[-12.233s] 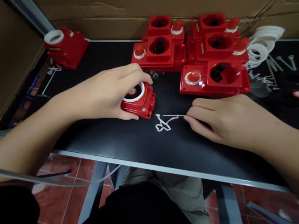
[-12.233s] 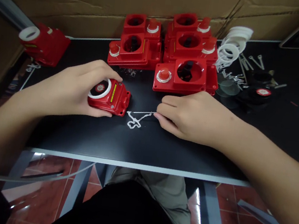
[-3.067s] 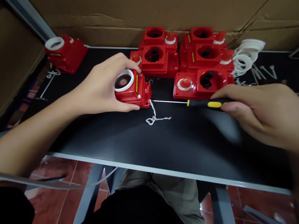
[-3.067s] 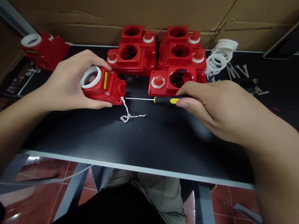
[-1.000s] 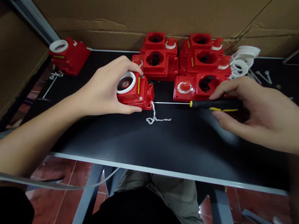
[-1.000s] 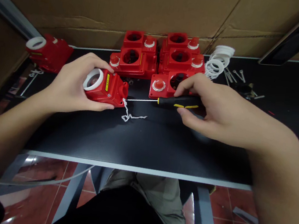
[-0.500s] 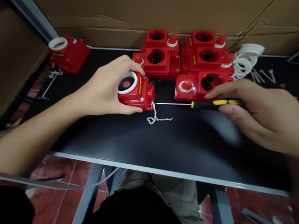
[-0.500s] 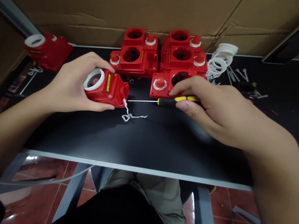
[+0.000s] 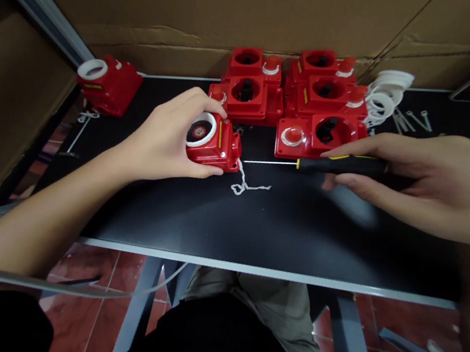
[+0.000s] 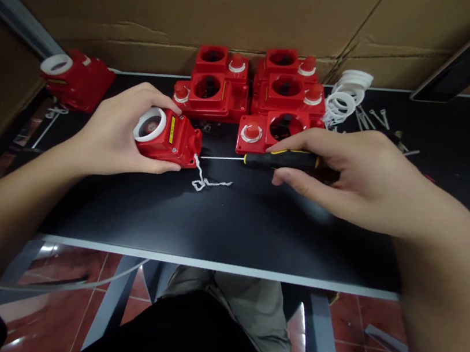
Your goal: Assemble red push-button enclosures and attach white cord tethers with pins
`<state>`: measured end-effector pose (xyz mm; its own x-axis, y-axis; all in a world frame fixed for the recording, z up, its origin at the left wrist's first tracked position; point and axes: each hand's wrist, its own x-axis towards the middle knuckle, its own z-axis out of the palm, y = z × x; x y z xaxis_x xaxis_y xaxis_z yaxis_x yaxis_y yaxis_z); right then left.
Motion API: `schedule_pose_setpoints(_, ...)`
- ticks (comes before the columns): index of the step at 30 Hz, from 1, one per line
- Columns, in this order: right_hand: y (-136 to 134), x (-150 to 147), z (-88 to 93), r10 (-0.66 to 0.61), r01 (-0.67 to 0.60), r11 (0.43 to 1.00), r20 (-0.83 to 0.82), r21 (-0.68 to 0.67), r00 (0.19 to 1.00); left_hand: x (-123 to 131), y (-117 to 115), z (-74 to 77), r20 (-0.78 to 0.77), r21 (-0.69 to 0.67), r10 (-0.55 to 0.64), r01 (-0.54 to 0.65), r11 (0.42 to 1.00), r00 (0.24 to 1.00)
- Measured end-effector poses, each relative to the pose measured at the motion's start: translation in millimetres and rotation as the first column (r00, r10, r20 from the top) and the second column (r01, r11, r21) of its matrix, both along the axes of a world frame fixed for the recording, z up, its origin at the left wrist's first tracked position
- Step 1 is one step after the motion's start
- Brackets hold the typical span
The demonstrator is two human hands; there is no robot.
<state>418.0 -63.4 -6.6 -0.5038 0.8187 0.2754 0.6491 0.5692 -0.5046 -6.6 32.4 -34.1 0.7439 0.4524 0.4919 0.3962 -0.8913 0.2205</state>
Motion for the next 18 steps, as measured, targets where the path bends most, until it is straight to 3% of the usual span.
schedule_pose_setpoints(3,2,-3,2.2,0.113,-0.113,0.993,0.007,0.045,0.994,1,1,-0.3,0.002,0.001,0.000,0.000,1.000,1.000)
schedule_pose_setpoints(6,8,-6,1.9,0.110,-0.113,0.987,0.034,0.113,0.993,1,0,-0.1,0.011,0.019,0.005,-0.005,1.000,1.000)
schedule_pose_setpoints(9,11,-8,-2.8,0.130,-0.135,0.986,0.053,0.099,0.990,0,-1,0.3,0.009,0.015,0.013,-0.013,1.000,1.000)
schedule_pose_setpoints(14,6,-6,-15.2,0.028,-0.030,0.985,0.014,0.171,1.000,-1,-2,1.8,-0.009,-0.020,0.059,-0.059,0.998,0.998)
schedule_pose_setpoints(18,3,-2,-18.7,0.016,-0.013,0.989,-0.018,0.146,1.000,-2,0,1.4,0.006,-0.013,0.061,-0.061,0.998,0.998)
